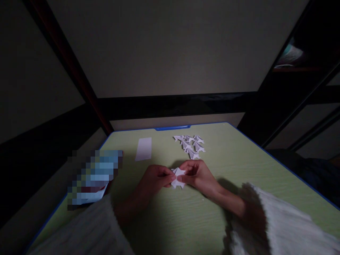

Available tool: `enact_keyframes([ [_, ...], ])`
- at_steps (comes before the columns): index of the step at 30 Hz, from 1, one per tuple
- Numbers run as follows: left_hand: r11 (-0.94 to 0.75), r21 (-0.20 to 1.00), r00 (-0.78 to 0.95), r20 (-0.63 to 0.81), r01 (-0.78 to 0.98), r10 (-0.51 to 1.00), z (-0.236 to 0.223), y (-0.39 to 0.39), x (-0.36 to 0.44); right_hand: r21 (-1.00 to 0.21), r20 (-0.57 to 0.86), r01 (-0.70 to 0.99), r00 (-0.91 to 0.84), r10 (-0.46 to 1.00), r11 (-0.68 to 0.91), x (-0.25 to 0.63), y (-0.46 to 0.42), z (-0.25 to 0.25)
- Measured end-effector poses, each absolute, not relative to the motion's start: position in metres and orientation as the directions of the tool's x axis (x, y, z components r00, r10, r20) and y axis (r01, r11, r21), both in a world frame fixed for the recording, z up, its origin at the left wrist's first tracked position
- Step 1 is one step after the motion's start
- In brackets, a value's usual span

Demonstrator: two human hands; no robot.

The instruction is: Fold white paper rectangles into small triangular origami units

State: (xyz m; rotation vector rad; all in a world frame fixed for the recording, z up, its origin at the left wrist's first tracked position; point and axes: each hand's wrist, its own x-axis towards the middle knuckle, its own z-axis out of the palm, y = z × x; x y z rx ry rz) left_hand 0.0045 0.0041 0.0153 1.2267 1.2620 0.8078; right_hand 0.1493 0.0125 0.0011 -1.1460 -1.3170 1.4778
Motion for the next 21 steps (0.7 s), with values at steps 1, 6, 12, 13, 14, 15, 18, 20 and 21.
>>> enact_keyframes([
  [1,0.21,0.963,0.184,-0.241,0.171,0.953,0.0153,0.0039,0.0049,-0.994,-0.101,-0.015,-0.245,0.964,-0.108,0.1495,0.0126,0.001],
  [6,0.183,0.969,0.17,-0.21,0.164,0.963,0.0123,0.0036,0.0056,-0.992,-0.081,-0.068,-0.298,0.951,-0.105,0.1502,0.0123,0.0032],
  [12,0.093,0.973,0.195,-0.135,0.21,0.971,0.006,0.0029,0.0058,-0.994,-0.023,-0.094,-0.381,0.924,-0.063,0.1502,0.0141,0.0011],
  [13,0.084,0.974,0.194,-0.127,0.212,0.973,0.0057,0.0024,0.006,-0.994,-0.015,-0.093,-0.379,0.925,-0.055,0.1502,0.0145,0.0005],
  [14,0.083,0.975,0.189,-0.123,0.207,0.974,0.0057,0.0018,0.0063,-0.994,-0.012,-0.093,-0.372,0.928,-0.05,0.1502,0.0147,0.0001],
  [15,0.09,0.976,0.187,-0.128,0.197,0.974,0.0059,0.0012,0.0066,-0.994,-0.013,-0.1,-0.358,0.934,-0.052,0.1502,0.0147,0.0001],
  [18,0.122,0.977,0.195,-0.156,0.174,0.968,0.0072,0.0004,0.0075,-0.983,-0.018,-0.169,-0.289,0.957,-0.07,0.1503,0.0138,0.0013],
  [20,0.134,0.972,0.218,-0.176,0.195,0.96,0.0077,0.0007,0.008,-0.973,-0.021,-0.217,-0.259,0.966,-0.079,0.1503,0.0129,0.0023],
  [21,0.14,0.967,0.228,-0.188,0.212,0.955,0.0077,0.001,0.0081,-0.97,-0.019,-0.231,-0.254,0.967,-0.08,0.1503,0.0126,0.0026],
])
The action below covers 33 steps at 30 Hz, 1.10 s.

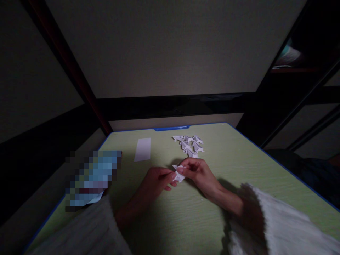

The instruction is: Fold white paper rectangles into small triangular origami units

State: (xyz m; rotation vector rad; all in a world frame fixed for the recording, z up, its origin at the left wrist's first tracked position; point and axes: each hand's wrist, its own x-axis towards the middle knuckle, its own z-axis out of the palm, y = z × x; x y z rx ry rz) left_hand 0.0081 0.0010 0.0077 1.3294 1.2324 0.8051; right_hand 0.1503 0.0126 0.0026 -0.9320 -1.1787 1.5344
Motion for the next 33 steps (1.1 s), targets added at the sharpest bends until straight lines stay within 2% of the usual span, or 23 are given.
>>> enact_keyframes([
  [4,0.145,0.962,0.253,-0.203,0.232,0.946,0.007,0.001,0.008,-0.957,-0.002,-0.28,-0.257,0.966,-0.076,0.15,0.012,0.002],
  [10,0.008,0.945,0.239,-0.091,0.328,0.967,0.015,-0.001,0.01,-0.935,-0.039,-0.334,-0.233,0.972,-0.118,0.148,0.011,0.001],
  [15,-0.093,0.883,0.185,0.007,0.46,0.983,0.02,-0.006,0.011,-0.941,-0.045,-0.318,-0.222,0.974,-0.116,0.148,0.01,0.005],
  [21,-0.169,0.833,0.244,0.043,0.527,0.969,0.017,-0.009,0.011,-0.955,-0.038,-0.28,-0.231,0.972,-0.103,0.148,0.011,0.005],
  [27,-0.179,0.854,0.266,0.049,0.488,0.963,0.017,-0.009,0.01,-0.939,-0.07,-0.303,-0.29,0.955,-0.161,0.152,0.011,0.002],
  [33,-0.084,0.921,0.257,-0.018,0.381,0.966,0.014,-0.008,0.007,-0.96,-0.013,-0.26,-0.314,0.949,-0.1,0.157,0.013,0.004],
])
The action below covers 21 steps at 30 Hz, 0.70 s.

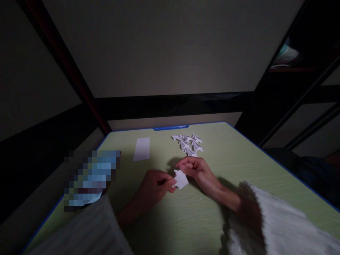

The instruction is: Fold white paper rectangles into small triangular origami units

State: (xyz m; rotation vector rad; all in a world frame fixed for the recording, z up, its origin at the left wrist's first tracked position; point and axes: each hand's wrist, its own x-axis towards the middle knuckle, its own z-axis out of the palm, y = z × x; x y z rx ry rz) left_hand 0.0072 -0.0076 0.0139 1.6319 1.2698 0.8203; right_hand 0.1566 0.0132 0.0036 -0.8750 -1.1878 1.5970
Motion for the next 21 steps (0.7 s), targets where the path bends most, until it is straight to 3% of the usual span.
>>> enact_keyframes([
  [8,-0.009,0.989,0.019,0.007,0.15,1.0,0.013,-0.005,0.009,-0.959,0.052,-0.282,-0.235,0.971,-0.017,0.146,0.007,0.008],
  [12,0.057,0.997,0.029,-0.059,0.055,0.998,0.011,-0.007,0.012,-0.954,0.046,-0.298,-0.197,0.979,-0.015,0.146,0.006,0.006],
  [17,0.089,0.982,-0.03,-0.095,-0.164,0.995,0.009,-0.001,0.008,-0.959,-0.009,-0.269,-0.291,0.957,-0.091,0.149,0.006,0.007],
  [21,0.114,0.985,-0.062,-0.123,-0.131,0.99,0.011,0.002,0.006,-0.969,-0.032,-0.222,-0.306,0.952,-0.104,0.148,0.006,0.007],
])
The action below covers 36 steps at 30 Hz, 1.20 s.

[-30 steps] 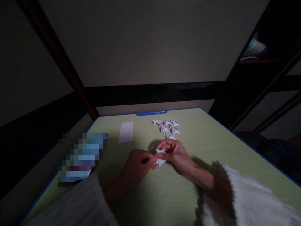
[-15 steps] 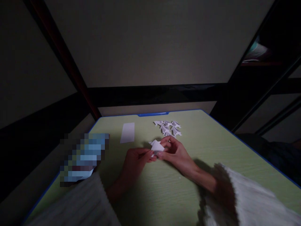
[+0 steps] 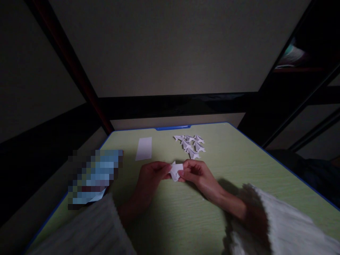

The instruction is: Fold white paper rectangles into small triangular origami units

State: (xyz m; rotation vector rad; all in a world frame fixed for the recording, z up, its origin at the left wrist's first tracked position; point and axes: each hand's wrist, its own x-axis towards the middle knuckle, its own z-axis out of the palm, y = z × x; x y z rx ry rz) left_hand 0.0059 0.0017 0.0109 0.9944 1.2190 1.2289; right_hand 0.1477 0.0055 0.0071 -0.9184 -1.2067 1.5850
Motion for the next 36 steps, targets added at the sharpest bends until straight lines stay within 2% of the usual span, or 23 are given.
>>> enact_keyframes([
  [5,0.082,0.996,-0.12,-0.084,-0.025,0.989,0.0085,0.0028,0.0053,-0.978,-0.03,-0.193,-0.272,0.962,-0.085,0.1454,0.0048,0.0074],
  [12,0.144,0.979,-0.075,-0.156,-0.143,0.985,0.0136,-0.0008,0.0101,-0.972,-0.021,-0.226,-0.213,0.977,-0.07,0.1478,0.0066,0.0052],
  [22,0.073,0.994,-0.145,-0.083,-0.075,0.986,0.007,-0.0003,0.01,-0.978,0.018,-0.209,-0.055,0.998,0.006,0.1427,0.0042,0.0079],
  [36,0.07,0.978,-0.049,-0.081,-0.195,0.995,0.0069,-0.0004,0.0102,-0.975,0.014,-0.221,-0.101,0.995,-0.008,0.1451,-0.0011,0.0125],
])
